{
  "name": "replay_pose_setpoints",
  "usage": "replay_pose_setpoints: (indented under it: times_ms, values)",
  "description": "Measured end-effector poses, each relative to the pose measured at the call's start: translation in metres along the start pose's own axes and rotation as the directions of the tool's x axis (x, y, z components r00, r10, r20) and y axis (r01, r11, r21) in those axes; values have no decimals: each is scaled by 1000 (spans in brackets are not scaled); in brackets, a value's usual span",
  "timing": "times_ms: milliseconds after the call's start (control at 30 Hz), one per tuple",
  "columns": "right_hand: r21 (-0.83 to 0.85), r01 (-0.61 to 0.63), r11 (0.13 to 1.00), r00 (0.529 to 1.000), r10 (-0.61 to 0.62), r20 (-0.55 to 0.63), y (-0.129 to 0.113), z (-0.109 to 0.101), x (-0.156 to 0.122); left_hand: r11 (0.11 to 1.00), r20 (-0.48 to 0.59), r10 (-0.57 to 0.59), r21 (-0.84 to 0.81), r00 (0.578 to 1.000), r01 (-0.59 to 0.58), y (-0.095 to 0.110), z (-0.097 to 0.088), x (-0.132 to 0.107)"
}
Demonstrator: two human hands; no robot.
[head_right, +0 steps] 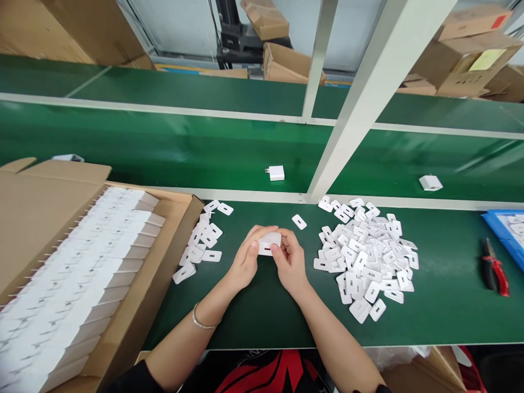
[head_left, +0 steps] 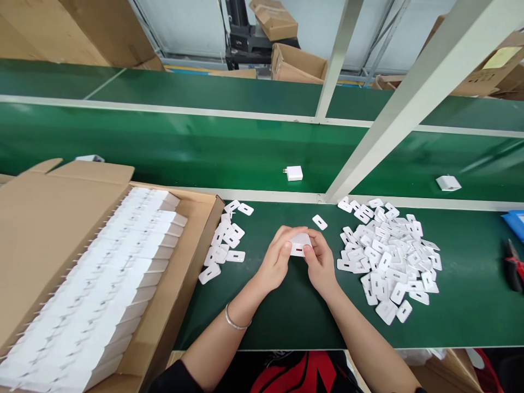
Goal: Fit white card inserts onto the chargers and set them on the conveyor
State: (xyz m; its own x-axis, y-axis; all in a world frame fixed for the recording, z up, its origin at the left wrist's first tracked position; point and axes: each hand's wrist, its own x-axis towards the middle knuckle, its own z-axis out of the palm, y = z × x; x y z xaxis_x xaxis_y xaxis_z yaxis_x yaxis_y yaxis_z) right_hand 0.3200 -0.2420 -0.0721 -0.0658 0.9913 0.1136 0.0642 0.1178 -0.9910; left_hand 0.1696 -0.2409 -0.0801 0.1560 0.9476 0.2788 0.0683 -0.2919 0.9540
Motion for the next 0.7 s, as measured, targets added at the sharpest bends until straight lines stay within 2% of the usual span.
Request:
replay_pose_setpoints:
  times_ms: [100,233,333,433,500,567,633,700]
  values:
    - [27,28,999,998,-27,-53,0,2,1,985,38,-101,-136,994,105,-3,3,0]
    - [-26,81,996,992,-83,-94,2,0,0,915,99,-220,-323,971,240,-7,7,1]
    - [-142,117,983,989,-128,-69,2,-3,0,875,160,-274,-369,949,314,-8,12,3]
    - [-317,186,930,978,-207,-33,1,-9,3,787,176,-285,-518,942,335,-4,17,7]
    - [-422,221,879,970,-244,0,2,-12,6,732,150,-298,-598,943,327,-1,17,11]
    - [-488,231,842,963,-268,-7,4,-17,10,735,91,-318,-606,944,306,4,12,15]
    - [-558,209,803,953,-296,-68,11,-24,14,793,-21,-335,-546,942,270,14,1,18]
    - [-664,167,729,942,-316,-110,22,-31,19,866,-184,-343,-443,921,234,27,-18,18]
